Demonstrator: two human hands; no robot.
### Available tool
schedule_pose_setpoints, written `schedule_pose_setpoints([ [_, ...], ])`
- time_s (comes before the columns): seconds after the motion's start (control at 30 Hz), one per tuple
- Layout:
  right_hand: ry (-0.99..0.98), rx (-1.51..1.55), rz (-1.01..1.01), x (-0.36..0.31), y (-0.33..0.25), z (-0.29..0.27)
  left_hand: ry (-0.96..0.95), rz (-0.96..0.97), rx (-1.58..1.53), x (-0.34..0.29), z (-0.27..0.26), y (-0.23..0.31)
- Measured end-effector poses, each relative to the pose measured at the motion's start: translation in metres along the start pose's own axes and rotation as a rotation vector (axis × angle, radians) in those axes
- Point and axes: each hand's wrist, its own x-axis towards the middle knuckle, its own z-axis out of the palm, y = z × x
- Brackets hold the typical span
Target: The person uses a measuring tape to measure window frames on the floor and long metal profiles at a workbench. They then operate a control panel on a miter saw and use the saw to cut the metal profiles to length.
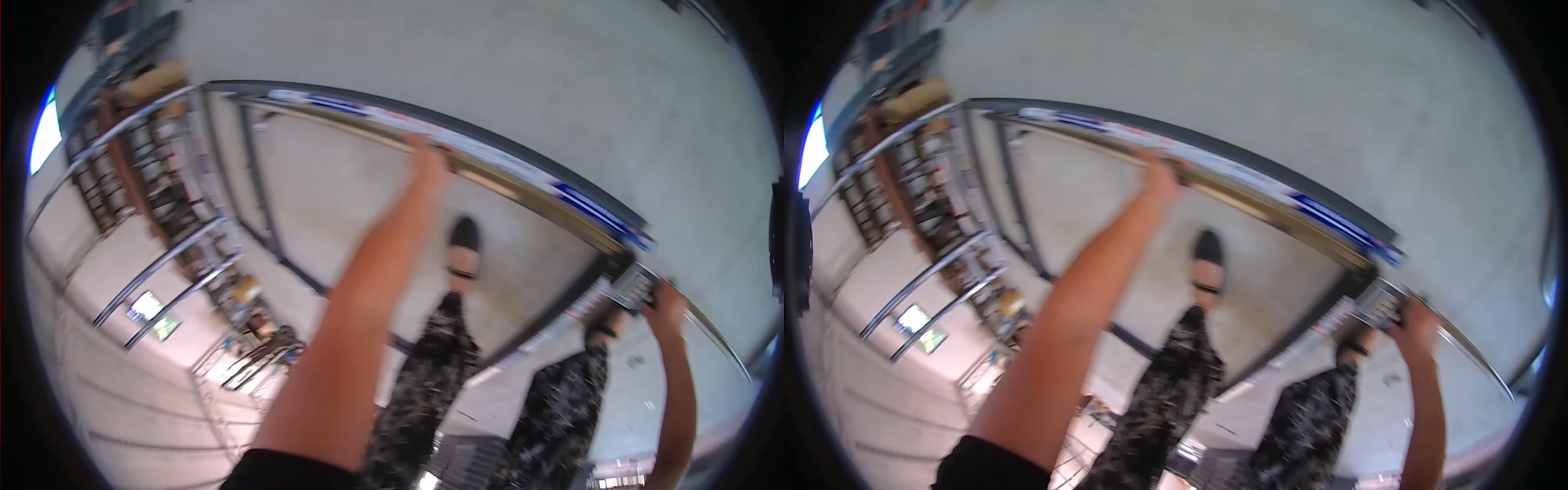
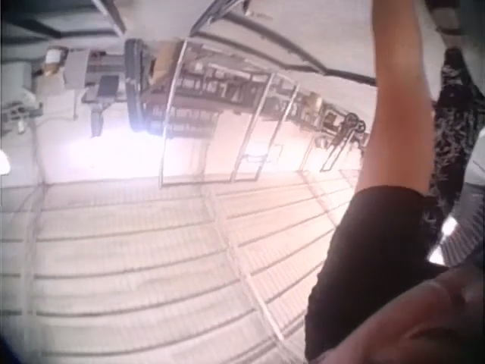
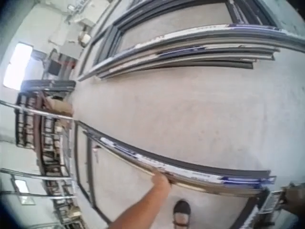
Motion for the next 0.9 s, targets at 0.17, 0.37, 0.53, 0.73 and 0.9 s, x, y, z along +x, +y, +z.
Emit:
schedule_pose_setpoints([
  [0.17,0.138,0.038,-0.110,-0.001,0.010,0.009,0.237,-0.083,-0.267,-0.019,0.015,0.011],
  [0.37,0.142,0.035,-0.092,-0.001,0.001,0.004,0.128,0.102,-0.138,-0.007,0.005,-0.001],
  [0.53,-0.019,-0.073,0.001,-0.002,-0.005,-0.011,-0.071,0.035,-0.076,0.021,-0.011,-0.013],
  [0.73,-0.061,-0.070,-0.003,-0.001,-0.026,-0.025,0.112,0.069,-0.222,0.007,0.001,-0.006],
  [0.9,0.013,-0.034,-0.024,-0.013,-0.046,-0.042,0.162,0.095,-0.208,-0.008,0.009,-0.001],
])
